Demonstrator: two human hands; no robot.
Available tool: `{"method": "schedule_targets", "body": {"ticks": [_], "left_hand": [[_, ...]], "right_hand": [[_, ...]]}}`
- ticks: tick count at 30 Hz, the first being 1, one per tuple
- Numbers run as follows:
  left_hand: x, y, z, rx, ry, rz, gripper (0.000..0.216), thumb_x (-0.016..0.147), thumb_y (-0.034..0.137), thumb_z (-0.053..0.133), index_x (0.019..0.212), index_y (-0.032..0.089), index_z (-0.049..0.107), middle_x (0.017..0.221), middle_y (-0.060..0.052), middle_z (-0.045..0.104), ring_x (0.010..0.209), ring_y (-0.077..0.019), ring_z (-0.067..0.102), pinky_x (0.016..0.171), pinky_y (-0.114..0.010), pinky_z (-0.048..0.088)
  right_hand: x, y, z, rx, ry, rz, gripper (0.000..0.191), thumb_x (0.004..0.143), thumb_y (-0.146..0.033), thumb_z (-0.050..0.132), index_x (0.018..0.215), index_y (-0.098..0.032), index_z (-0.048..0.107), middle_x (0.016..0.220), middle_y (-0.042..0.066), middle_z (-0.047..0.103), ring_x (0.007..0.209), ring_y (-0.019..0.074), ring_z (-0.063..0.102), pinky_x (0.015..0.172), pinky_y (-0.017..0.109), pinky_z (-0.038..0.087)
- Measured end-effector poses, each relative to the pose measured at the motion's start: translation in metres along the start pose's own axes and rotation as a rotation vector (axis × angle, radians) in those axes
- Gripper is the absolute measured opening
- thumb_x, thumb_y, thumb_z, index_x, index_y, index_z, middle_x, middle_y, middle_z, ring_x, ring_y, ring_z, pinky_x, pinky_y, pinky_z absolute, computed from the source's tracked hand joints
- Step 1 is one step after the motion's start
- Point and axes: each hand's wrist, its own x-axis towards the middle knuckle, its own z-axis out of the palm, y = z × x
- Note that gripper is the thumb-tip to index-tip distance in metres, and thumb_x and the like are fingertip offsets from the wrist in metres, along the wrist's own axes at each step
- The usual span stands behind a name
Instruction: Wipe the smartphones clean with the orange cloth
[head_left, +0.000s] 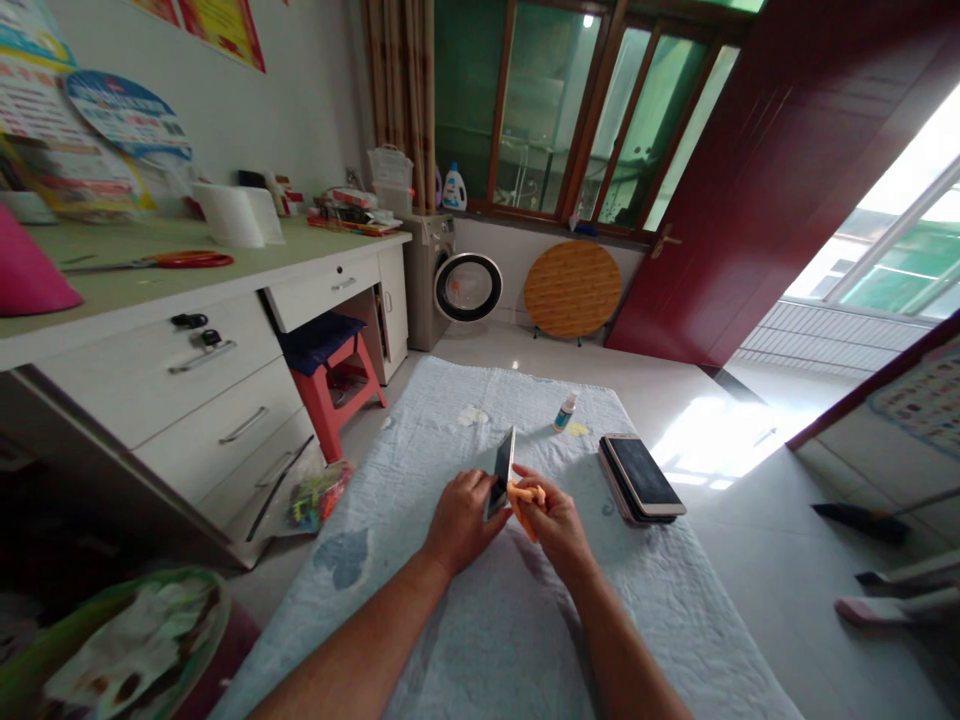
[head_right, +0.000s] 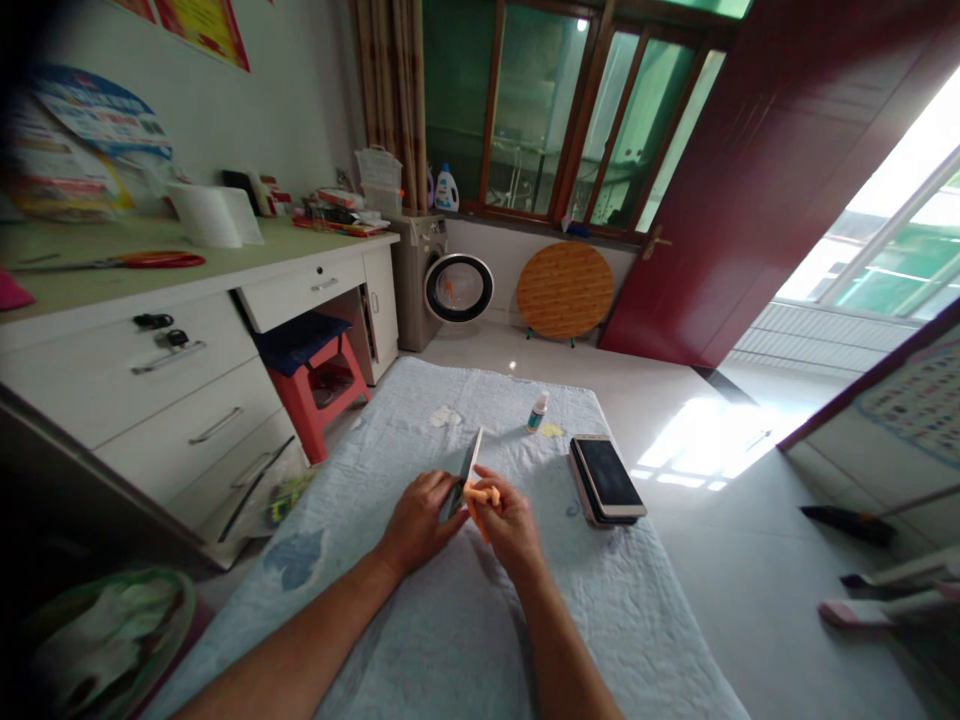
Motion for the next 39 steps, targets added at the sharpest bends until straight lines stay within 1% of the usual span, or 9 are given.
{"method": "schedule_targets", "body": {"ticks": [6,8,11,17,23,26,29,33,39], "left_hand": [[0.001,-0.006,0.0,-0.159,0.038,-0.215,0.061,0.083,0.024,0.055,0.14,0.018,0.036,0.097,-0.005,0.069,0.083,-0.0206,0.067,0.077,-0.031,0.05],[0.002,-0.007,-0.002,-0.186,0.041,-0.278,0.061,0.084,0.024,0.053,0.142,0.017,0.035,0.093,-0.006,0.071,0.077,-0.0209,0.068,0.072,-0.03,0.051],[0.003,-0.007,-0.005,-0.26,0.066,-0.314,0.061,0.083,0.023,0.053,0.141,0.014,0.037,0.106,-0.01,0.071,0.088,-0.023,0.069,0.077,-0.031,0.052],[0.003,-0.007,-0.001,-0.404,0.08,-0.266,0.062,0.083,0.027,0.058,0.141,0.016,0.038,0.132,-0.014,0.058,0.117,-0.0251,0.059,0.095,-0.036,0.048],[0.003,-0.008,0.0,-0.453,-0.027,-0.285,0.071,0.083,0.028,0.061,0.145,0.014,0.029,0.106,-0.011,0.071,0.093,-0.023,0.068,0.081,-0.034,0.052],[0.003,-0.006,-0.001,-0.412,-0.071,-0.279,0.071,0.083,0.031,0.063,0.144,0.016,0.03,0.104,-0.01,0.071,0.084,-0.0217,0.069,0.075,-0.032,0.052],[0.004,-0.003,0.0,-0.398,-0.054,-0.273,0.067,0.083,0.031,0.063,0.142,0.018,0.032,0.113,-0.012,0.067,0.09,-0.0223,0.068,0.077,-0.032,0.052],[0.005,-0.005,0.005,-0.337,0.041,-0.195,0.067,0.079,0.032,0.066,0.138,0.018,0.037,0.128,-0.014,0.058,0.115,-0.0259,0.058,0.094,-0.037,0.047],[-0.001,-0.015,0.015,-0.081,0.032,-0.135,0.083,0.076,0.049,0.068,0.14,0.011,0.033,0.118,-0.018,0.057,0.113,-0.0324,0.055,0.095,-0.044,0.045]], "right_hand": [[-0.002,0.012,0.007,-0.054,-0.059,0.014,0.029,0.077,-0.044,0.066,0.089,-0.018,0.069,0.122,0.011,0.064,0.093,0.0207,0.064,0.075,0.029,0.05],[-0.002,0.016,0.006,-0.073,-0.051,0.018,0.029,0.077,-0.044,0.066,0.089,-0.018,0.069,0.117,0.011,0.066,0.092,0.0202,0.064,0.075,0.029,0.05],[-0.001,0.021,0.005,-0.07,-0.049,0.031,0.028,0.077,-0.042,0.066,0.089,-0.017,0.068,0.108,0.009,0.069,0.085,0.0178,0.063,0.07,0.027,0.049],[0.0,0.024,0.003,-0.106,-0.066,0.058,0.028,0.077,-0.039,0.065,0.091,-0.015,0.068,0.08,0.004,0.067,0.067,0.0129,0.057,0.059,0.023,0.044],[-0.001,0.018,0.002,-0.085,-0.044,0.091,0.026,0.074,-0.037,0.065,0.087,-0.015,0.068,0.07,0.001,0.062,0.06,0.0106,0.051,0.053,0.021,0.04],[-0.002,0.017,0.002,-0.09,-0.043,0.093,0.025,0.073,-0.036,0.066,0.086,-0.015,0.069,0.069,0.0,0.061,0.059,0.0104,0.051,0.052,0.02,0.039],[-0.002,0.017,0.003,-0.099,-0.044,0.096,0.024,0.073,-0.035,0.065,0.086,-0.015,0.068,0.07,0.0,0.062,0.06,0.0106,0.051,0.053,0.02,0.039],[-0.003,0.017,0.002,-0.117,-0.062,0.1,0.025,0.074,-0.037,0.065,0.088,-0.015,0.068,0.07,0.001,0.062,0.061,0.0113,0.051,0.054,0.021,0.039],[-0.005,0.016,0.002,-0.142,-0.071,0.105,0.025,0.075,-0.036,0.064,0.087,-0.015,0.069,0.07,0.001,0.062,0.061,0.0117,0.05,0.055,0.021,0.038]]}}
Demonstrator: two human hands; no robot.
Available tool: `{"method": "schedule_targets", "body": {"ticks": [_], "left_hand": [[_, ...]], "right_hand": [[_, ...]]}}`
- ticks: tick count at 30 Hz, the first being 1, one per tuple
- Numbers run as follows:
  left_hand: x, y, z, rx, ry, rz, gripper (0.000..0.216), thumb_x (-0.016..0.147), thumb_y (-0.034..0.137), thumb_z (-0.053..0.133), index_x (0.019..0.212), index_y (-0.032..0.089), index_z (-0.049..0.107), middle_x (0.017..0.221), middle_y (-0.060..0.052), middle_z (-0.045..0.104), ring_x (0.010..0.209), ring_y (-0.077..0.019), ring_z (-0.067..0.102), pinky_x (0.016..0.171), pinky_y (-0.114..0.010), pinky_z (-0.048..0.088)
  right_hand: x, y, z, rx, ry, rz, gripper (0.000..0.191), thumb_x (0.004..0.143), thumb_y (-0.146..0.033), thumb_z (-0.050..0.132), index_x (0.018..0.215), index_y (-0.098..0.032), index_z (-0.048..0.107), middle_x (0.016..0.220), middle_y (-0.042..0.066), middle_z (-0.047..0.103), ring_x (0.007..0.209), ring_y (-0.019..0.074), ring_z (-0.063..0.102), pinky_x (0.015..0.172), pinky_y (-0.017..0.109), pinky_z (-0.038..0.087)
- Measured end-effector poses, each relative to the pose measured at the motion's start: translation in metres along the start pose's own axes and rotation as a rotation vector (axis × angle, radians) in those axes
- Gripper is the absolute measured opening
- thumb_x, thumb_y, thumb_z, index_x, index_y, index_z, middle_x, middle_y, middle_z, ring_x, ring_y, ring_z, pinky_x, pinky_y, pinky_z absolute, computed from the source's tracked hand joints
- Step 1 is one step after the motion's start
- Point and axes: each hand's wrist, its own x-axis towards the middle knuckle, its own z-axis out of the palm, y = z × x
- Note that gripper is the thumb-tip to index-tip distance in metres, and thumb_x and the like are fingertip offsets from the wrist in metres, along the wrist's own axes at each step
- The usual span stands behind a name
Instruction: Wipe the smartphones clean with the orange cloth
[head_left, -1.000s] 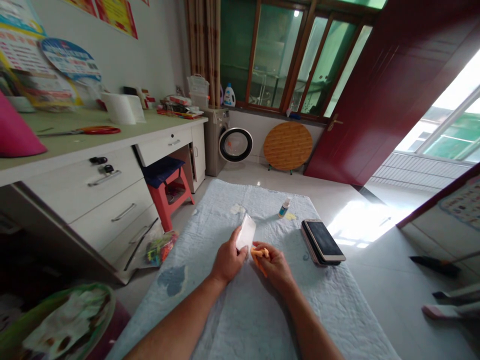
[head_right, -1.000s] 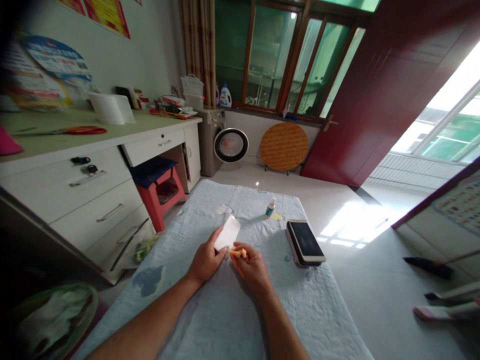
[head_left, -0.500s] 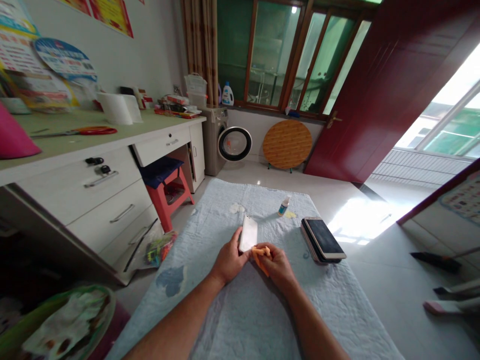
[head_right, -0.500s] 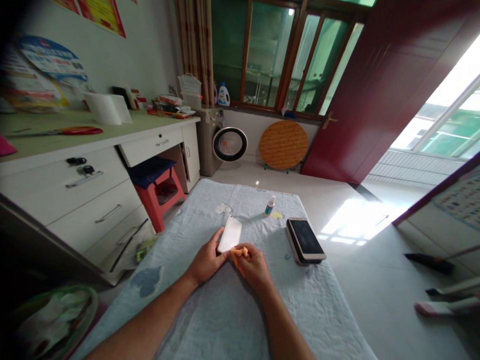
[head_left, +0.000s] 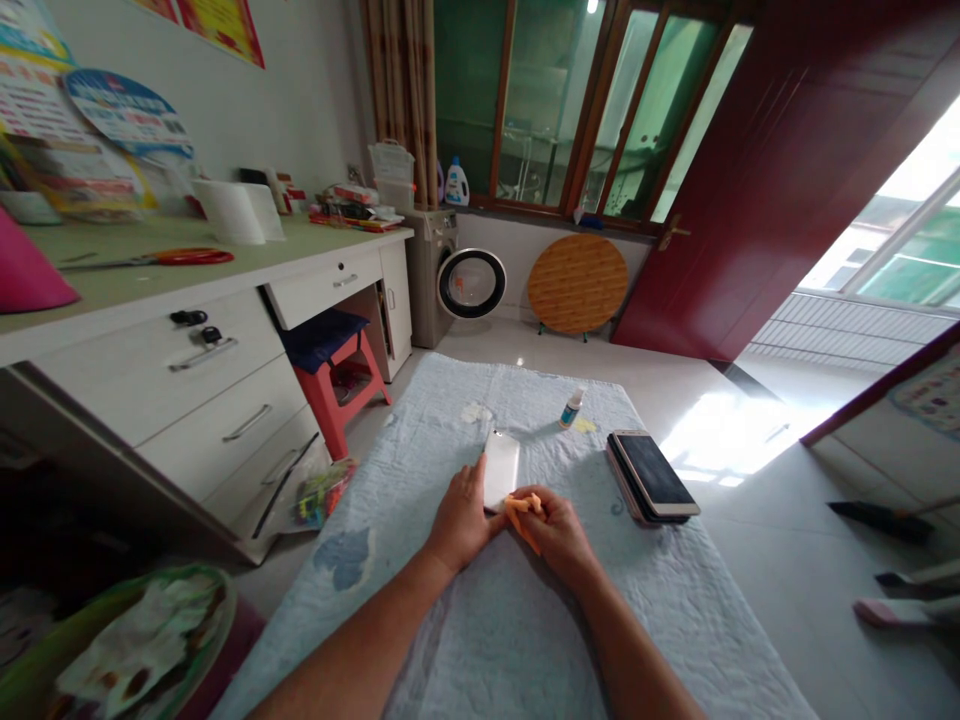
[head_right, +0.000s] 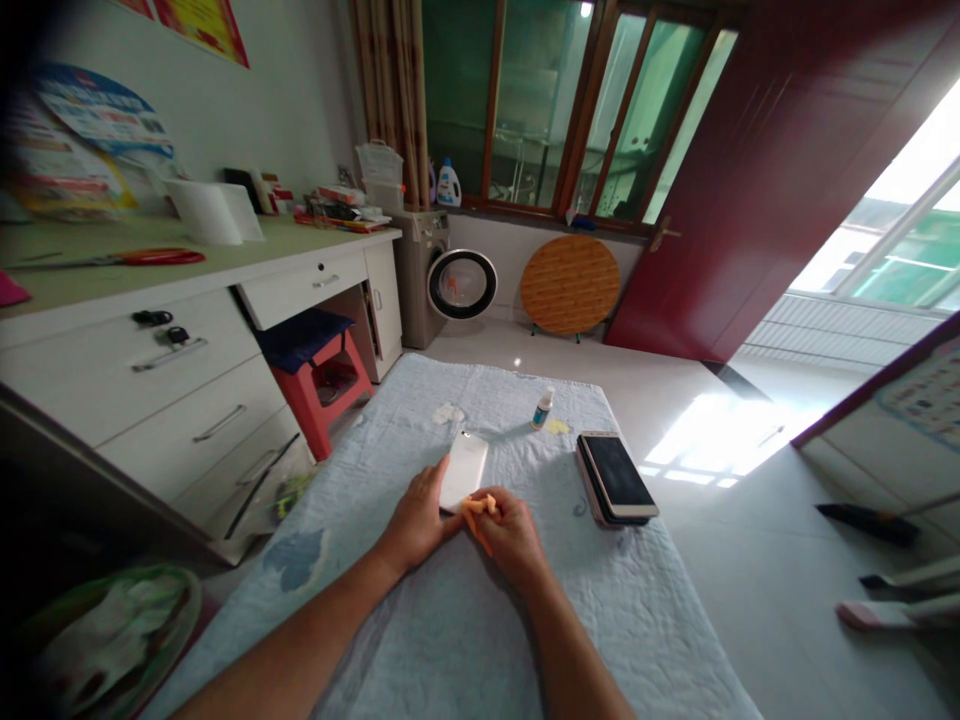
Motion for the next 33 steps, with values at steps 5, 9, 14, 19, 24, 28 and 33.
{"method": "schedule_targets", "body": {"ticks": [5,9,14,19,24,28,33], "left_hand": [[-0.001,0.002,-0.002,0.13,-0.04,0.004,0.087,0.077,0.055,0.065,0.143,0.012,0.028,0.117,-0.017,0.056,0.11,-0.0323,0.054,0.092,-0.042,0.044],[-0.001,0.011,-0.01,0.267,-0.084,-0.059,0.084,0.077,0.055,0.065,0.139,0.009,0.034,0.112,-0.017,0.056,0.106,-0.032,0.054,0.089,-0.041,0.043],[0.0,0.018,-0.018,0.335,-0.129,-0.078,0.065,0.077,0.057,0.062,0.123,0.012,0.051,0.105,-0.013,0.056,0.1,-0.0288,0.055,0.087,-0.037,0.043],[0.0,0.016,-0.016,0.342,-0.107,-0.083,0.067,0.074,0.06,0.063,0.122,0.014,0.052,0.108,-0.012,0.055,0.101,-0.028,0.053,0.088,-0.037,0.042],[-0.001,0.012,-0.009,0.379,-0.066,-0.104,0.076,0.072,0.059,0.064,0.131,0.015,0.046,0.134,-0.015,0.046,0.115,-0.0316,0.045,0.096,-0.04,0.037],[-0.002,0.011,-0.006,0.405,-0.065,-0.124,0.075,0.073,0.058,0.063,0.132,0.014,0.046,0.141,-0.017,0.041,0.122,-0.0334,0.04,0.1,-0.043,0.034],[-0.002,0.012,-0.007,0.379,-0.067,-0.092,0.071,0.073,0.057,0.063,0.129,0.015,0.047,0.135,-0.015,0.047,0.119,-0.0311,0.043,0.098,-0.041,0.036]], "right_hand": [[0.0,-0.002,0.0,-0.015,0.003,0.005,0.026,0.073,-0.035,0.064,0.086,-0.014,0.069,0.07,0.002,0.063,0.062,0.0123,0.051,0.056,0.022,0.038],[0.001,-0.001,0.0,-0.053,0.004,-0.014,0.025,0.073,-0.032,0.062,0.087,-0.014,0.07,0.072,0.002,0.064,0.064,0.0126,0.052,0.059,0.022,0.038],[0.0,0.002,0.0,-0.046,-0.004,-0.006,0.027,0.073,-0.034,0.061,0.089,-0.014,0.069,0.071,0.002,0.062,0.062,0.0122,0.049,0.057,0.022,0.037],[0.0,0.002,0.0,-0.022,-0.005,0.018,0.027,0.073,-0.035,0.062,0.089,-0.014,0.068,0.07,0.002,0.061,0.062,0.0121,0.049,0.056,0.022,0.037],[-0.002,0.0,0.0,-0.041,-0.006,0.019,0.026,0.074,-0.034,0.06,0.089,-0.014,0.068,0.07,0.001,0.06,0.061,0.0116,0.048,0.056,0.022,0.037],[-0.004,-0.003,-0.001,-0.055,0.002,0.018,0.026,0.074,-0.034,0.06,0.087,-0.014,0.068,0.069,0.001,0.06,0.061,0.0114,0.048,0.056,0.021,0.037],[-0.004,-0.004,0.0,-0.051,-0.002,0.024,0.025,0.073,-0.034,0.06,0.087,-0.014,0.069,0.069,0.001,0.061,0.062,0.0118,0.049,0.057,0.021,0.037]]}}
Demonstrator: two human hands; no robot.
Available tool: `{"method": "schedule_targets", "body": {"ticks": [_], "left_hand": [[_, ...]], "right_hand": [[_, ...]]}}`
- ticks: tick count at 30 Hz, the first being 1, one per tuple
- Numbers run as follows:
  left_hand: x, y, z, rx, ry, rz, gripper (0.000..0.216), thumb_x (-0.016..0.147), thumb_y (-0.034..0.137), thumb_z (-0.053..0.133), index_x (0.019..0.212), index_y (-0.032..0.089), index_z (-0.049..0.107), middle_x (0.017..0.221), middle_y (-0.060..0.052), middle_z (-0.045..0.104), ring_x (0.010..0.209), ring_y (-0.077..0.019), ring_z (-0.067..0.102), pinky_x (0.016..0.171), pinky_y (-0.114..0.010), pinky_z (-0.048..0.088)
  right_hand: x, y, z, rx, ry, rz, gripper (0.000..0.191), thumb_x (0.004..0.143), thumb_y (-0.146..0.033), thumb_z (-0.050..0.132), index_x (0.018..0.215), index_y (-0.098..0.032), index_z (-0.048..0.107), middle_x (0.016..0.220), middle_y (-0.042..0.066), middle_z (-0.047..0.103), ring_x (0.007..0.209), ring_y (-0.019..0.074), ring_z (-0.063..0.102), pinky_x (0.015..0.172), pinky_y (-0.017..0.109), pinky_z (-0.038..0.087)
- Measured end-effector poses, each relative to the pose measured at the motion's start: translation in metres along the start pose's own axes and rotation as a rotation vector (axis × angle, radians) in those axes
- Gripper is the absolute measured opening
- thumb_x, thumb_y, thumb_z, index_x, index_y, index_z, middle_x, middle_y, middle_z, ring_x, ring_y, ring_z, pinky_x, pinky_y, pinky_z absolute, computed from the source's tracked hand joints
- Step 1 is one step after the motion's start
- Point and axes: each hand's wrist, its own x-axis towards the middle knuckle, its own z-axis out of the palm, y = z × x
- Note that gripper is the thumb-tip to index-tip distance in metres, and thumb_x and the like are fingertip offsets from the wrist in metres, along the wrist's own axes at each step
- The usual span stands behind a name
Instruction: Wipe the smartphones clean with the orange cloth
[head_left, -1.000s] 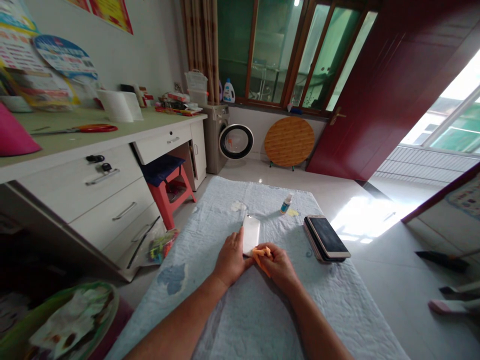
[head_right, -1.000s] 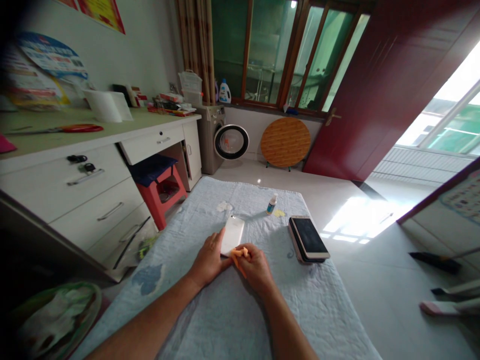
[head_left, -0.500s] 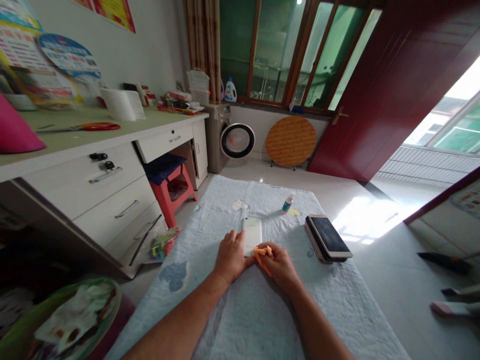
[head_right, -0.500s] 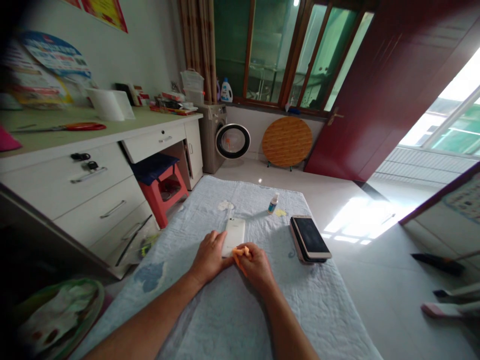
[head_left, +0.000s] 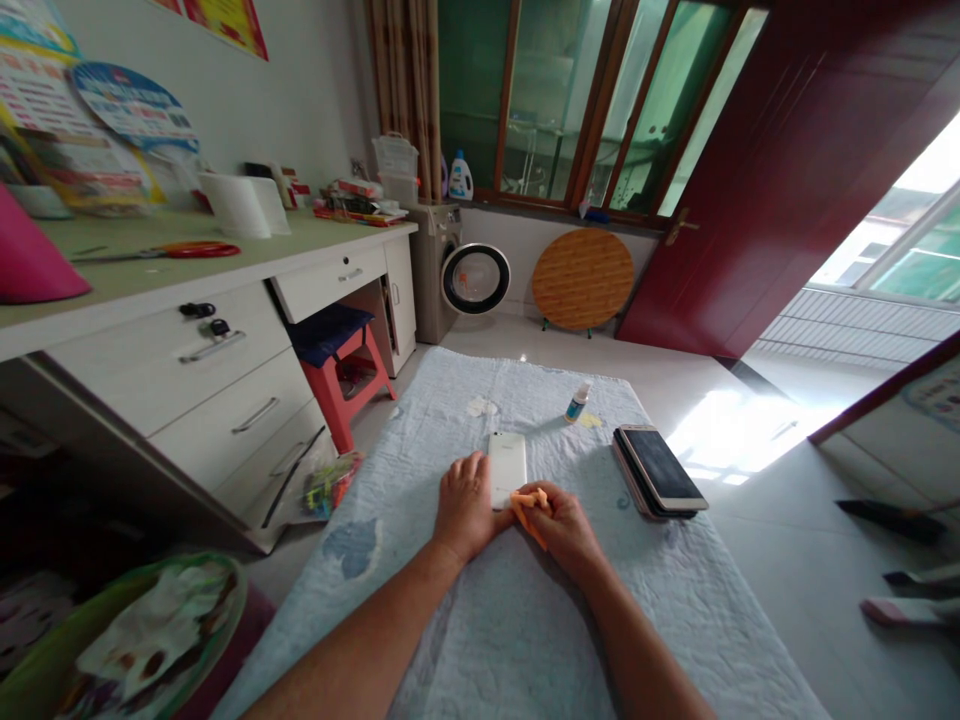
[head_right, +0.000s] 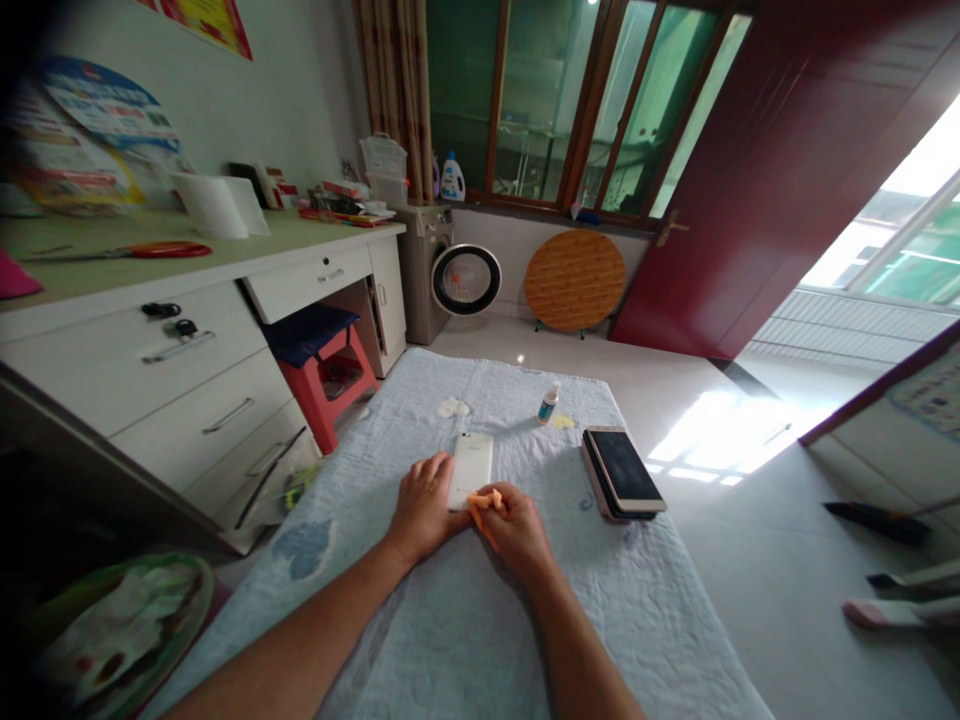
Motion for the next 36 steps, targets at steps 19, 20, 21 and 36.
{"method": "schedule_targets", "body": {"ticks": [19,20,21,36], "left_hand": [[0.001,-0.001,0.001,-0.011,-0.004,0.026,0.08,0.073,0.067,0.058,0.132,0.015,0.047,0.137,-0.015,0.048,0.121,-0.0329,0.043,0.101,-0.044,0.032],[0.002,-0.001,0.001,-0.016,-0.008,0.024,0.079,0.073,0.067,0.059,0.132,0.016,0.047,0.137,-0.014,0.048,0.121,-0.0325,0.043,0.101,-0.044,0.032],[0.002,-0.001,0.0,-0.021,-0.012,0.021,0.078,0.072,0.066,0.059,0.132,0.017,0.047,0.137,-0.014,0.049,0.12,-0.0321,0.043,0.101,-0.043,0.032],[0.003,-0.001,-0.003,-0.055,-0.039,0.018,0.087,0.063,0.07,0.068,0.131,0.02,0.048,0.138,-0.011,0.048,0.122,-0.0327,0.042,0.104,-0.044,0.03]], "right_hand": [[0.011,0.008,0.004,-0.293,0.111,-0.368,0.019,0.082,-0.019,0.055,0.091,-0.02,0.072,0.093,0.006,0.06,0.084,0.0161,0.057,0.076,0.026,0.045],[0.01,0.007,0.005,-0.343,0.083,-0.364,0.022,0.084,-0.018,0.052,0.093,-0.02,0.072,0.092,0.006,0.059,0.083,0.0159,0.057,0.076,0.026,0.045],[0.01,0.006,0.005,-0.385,0.062,-0.358,0.023,0.085,-0.017,0.051,0.094,-0.02,0.072,0.092,0.006,0.059,0.084,0.0159,0.057,0.076,0.026,0.044],[0.104,0.001,-0.006,-0.808,0.1,-0.189,0.025,0.084,-0.012,0.048,0.093,-0.015,0.071,0.093,0.007,0.062,0.088,0.0165,0.053,0.081,0.023,0.037]]}}
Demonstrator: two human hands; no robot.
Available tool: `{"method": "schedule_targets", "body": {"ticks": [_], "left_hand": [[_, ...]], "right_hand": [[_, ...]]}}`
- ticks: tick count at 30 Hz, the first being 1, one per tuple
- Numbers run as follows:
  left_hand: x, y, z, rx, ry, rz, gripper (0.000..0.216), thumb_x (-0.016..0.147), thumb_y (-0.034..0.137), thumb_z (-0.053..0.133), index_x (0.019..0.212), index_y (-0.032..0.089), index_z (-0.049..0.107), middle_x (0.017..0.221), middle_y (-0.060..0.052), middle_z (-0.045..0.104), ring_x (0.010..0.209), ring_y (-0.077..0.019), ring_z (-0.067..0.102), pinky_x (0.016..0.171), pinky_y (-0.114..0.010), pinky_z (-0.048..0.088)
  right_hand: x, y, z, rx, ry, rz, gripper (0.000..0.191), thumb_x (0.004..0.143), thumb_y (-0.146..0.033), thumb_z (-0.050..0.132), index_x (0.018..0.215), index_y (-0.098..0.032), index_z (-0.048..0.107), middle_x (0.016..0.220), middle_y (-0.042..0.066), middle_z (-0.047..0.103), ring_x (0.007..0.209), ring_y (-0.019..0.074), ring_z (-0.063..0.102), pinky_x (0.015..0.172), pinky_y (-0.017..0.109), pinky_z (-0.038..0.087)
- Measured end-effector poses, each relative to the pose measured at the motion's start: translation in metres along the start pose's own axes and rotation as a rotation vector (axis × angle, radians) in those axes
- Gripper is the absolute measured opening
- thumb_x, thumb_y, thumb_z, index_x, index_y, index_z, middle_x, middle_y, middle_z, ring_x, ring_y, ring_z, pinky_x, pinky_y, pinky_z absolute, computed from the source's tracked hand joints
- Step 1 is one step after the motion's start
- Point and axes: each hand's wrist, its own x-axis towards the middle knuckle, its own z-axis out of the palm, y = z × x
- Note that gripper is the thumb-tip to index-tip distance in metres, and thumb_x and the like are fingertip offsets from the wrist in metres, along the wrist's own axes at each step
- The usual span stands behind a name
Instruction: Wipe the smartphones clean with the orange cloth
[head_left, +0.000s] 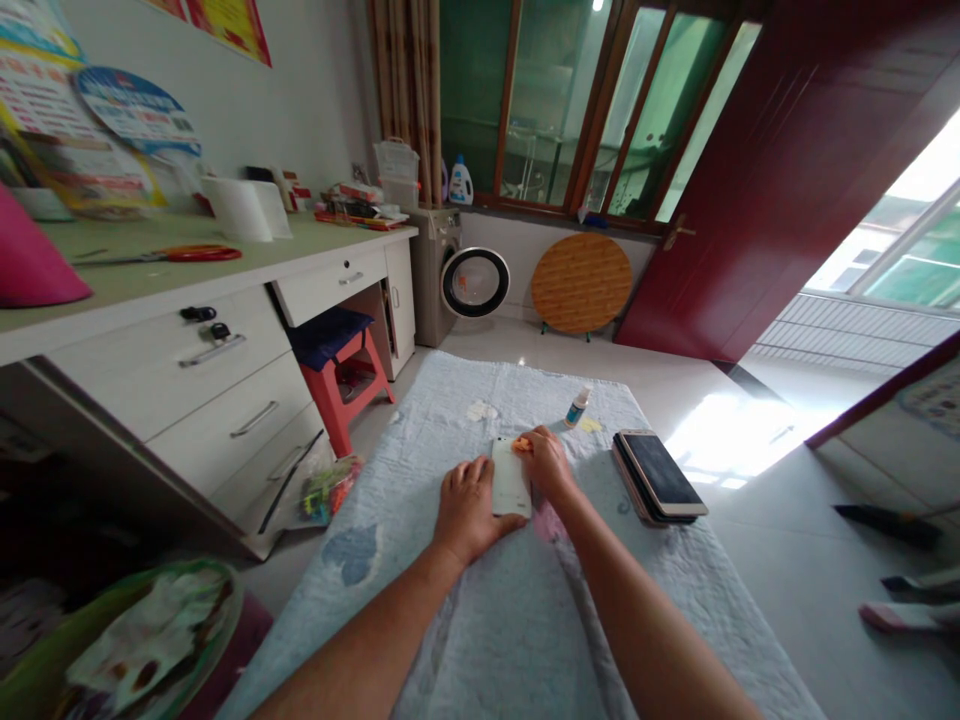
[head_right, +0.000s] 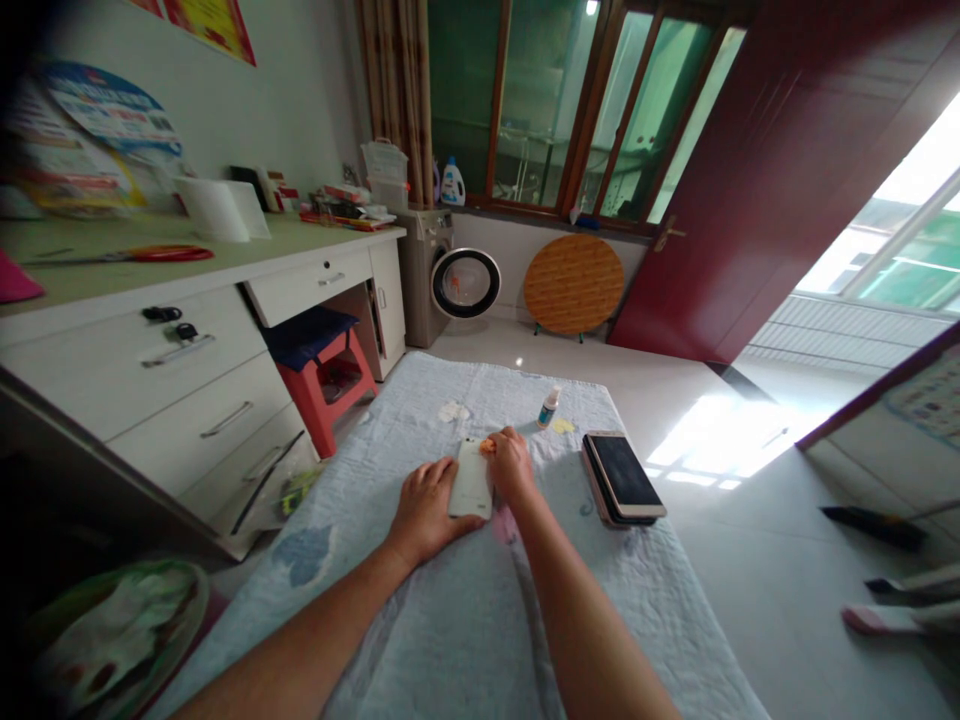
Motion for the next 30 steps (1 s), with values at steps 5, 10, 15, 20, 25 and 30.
{"method": "schedule_targets", "body": {"ticks": [5,10,15,20,25,30], "left_hand": [[0.0,0.0,-0.002,-0.012,-0.012,-0.004,0.092,0.063,0.072,0.066,0.133,0.015,0.047,0.136,-0.014,0.05,0.121,-0.0337,0.043,0.104,-0.044,0.03],[0.0,0.001,-0.003,-0.007,-0.017,-0.01,0.091,0.064,0.07,0.067,0.134,0.016,0.047,0.137,-0.014,0.05,0.122,-0.0341,0.043,0.105,-0.045,0.03],[0.0,0.003,-0.007,-0.004,-0.022,-0.017,0.088,0.064,0.067,0.069,0.134,0.019,0.047,0.134,-0.012,0.052,0.12,-0.0335,0.045,0.103,-0.045,0.032],[0.001,0.004,-0.008,-0.017,-0.031,-0.019,0.085,0.066,0.062,0.07,0.137,0.023,0.045,0.139,-0.01,0.049,0.121,-0.0335,0.045,0.103,-0.045,0.032],[0.0,0.004,-0.006,0.004,-0.024,-0.019,0.082,0.066,0.061,0.069,0.134,0.021,0.047,0.138,-0.011,0.05,0.121,-0.0335,0.045,0.103,-0.045,0.031],[-0.002,0.002,-0.003,0.029,-0.016,-0.016,0.084,0.066,0.065,0.067,0.134,0.02,0.047,0.137,-0.013,0.05,0.122,-0.0341,0.043,0.105,-0.046,0.029]], "right_hand": [[0.015,-0.015,0.006,-0.085,-0.03,-0.027,0.026,0.087,-0.014,0.046,0.095,-0.017,0.071,0.096,0.008,0.064,0.088,0.0185,0.051,0.084,0.026,0.034],[0.02,-0.03,0.013,-0.13,-0.051,-0.07,0.027,0.091,-0.018,0.045,0.097,-0.019,0.071,0.097,0.009,0.064,0.091,0.0206,0.05,0.083,0.027,0.034],[0.023,-0.038,0.016,-0.164,-0.119,-0.147,0.025,0.091,-0.019,0.046,0.096,-0.019,0.071,0.101,0.009,0.064,0.092,0.0204,0.05,0.083,0.028,0.035],[0.027,-0.041,0.014,-0.16,-0.198,-0.228,0.023,0.088,-0.017,0.049,0.093,-0.019,0.072,0.1,0.007,0.065,0.091,0.0169,0.053,0.085,0.026,0.034],[0.037,-0.036,0.01,-0.174,-0.224,-0.207,0.02,0.087,-0.017,0.052,0.09,-0.019,0.072,0.095,0.007,0.066,0.091,0.0173,0.055,0.084,0.026,0.034],[0.038,-0.018,0.002,-0.204,-0.173,-0.111,0.024,0.086,-0.013,0.049,0.096,-0.017,0.07,0.099,0.011,0.065,0.091,0.019,0.055,0.081,0.027,0.035]]}}
